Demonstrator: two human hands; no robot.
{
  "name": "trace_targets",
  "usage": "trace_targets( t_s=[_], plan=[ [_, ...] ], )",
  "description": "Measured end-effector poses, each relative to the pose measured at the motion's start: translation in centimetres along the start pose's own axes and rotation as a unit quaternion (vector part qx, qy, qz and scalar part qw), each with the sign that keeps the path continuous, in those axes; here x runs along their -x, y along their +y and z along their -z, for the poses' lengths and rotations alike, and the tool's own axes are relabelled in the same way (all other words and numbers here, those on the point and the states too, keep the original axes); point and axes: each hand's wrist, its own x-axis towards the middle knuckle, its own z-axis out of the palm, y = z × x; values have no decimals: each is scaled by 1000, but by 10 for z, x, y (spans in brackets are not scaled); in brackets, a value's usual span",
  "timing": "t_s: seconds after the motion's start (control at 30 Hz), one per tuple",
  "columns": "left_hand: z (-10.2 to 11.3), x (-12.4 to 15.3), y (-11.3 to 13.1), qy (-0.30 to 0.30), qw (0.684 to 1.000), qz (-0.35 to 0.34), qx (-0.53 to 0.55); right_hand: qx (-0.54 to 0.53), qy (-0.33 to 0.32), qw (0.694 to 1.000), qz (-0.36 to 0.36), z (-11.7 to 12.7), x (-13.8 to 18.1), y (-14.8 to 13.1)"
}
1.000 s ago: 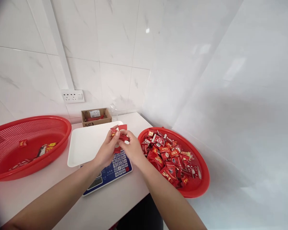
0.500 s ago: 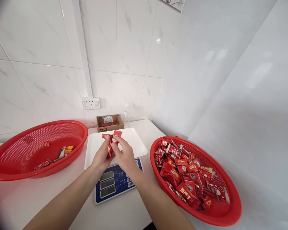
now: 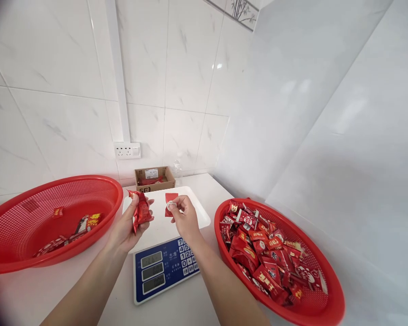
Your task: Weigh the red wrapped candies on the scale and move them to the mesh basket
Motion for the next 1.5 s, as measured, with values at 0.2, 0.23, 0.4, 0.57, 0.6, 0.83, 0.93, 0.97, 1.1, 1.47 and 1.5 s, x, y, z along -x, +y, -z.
trace_targets(
  t_s=[0.2,0.23,0.4,0.57,0.6,0.83,0.93,0.97,1.1,1.47,1.5],
  plan=[
    [4,0,-1,-20,999,-9,-43,67,-5,997,-39,4,-12,16],
    [4,0,-1,-25,998,-13,-54,85,-6,996,-39,6,-14,18],
    [4,0,-1,-41,990,-60,-119,182,-4,983,-6,15,-20,29],
    [8,2,-7,-63,967,-108,-221,226,23,973,41,17,-14,20],
    [9,2,-8,-68,960,-116,-246,222,18,974,51,16,-9,14],
    [8,8,-16,-111,891,-200,-392,161,-89,980,81,-1,24,-28],
    [6,12,-15,-126,879,-202,-413,124,-68,988,62,0,27,-31],
    [6,13,-14,-128,879,-201,-412,109,-60,991,51,2,27,-31],
    [3,20,-4,-137,894,-186,-384,64,-31,997,21,10,27,-31],
    [5,21,4,-84,975,-54,-198,106,0,994,-5,15,20,-7],
    [5,21,5,-81,978,-50,-188,114,-2,994,-5,15,20,-5]
  ],
)
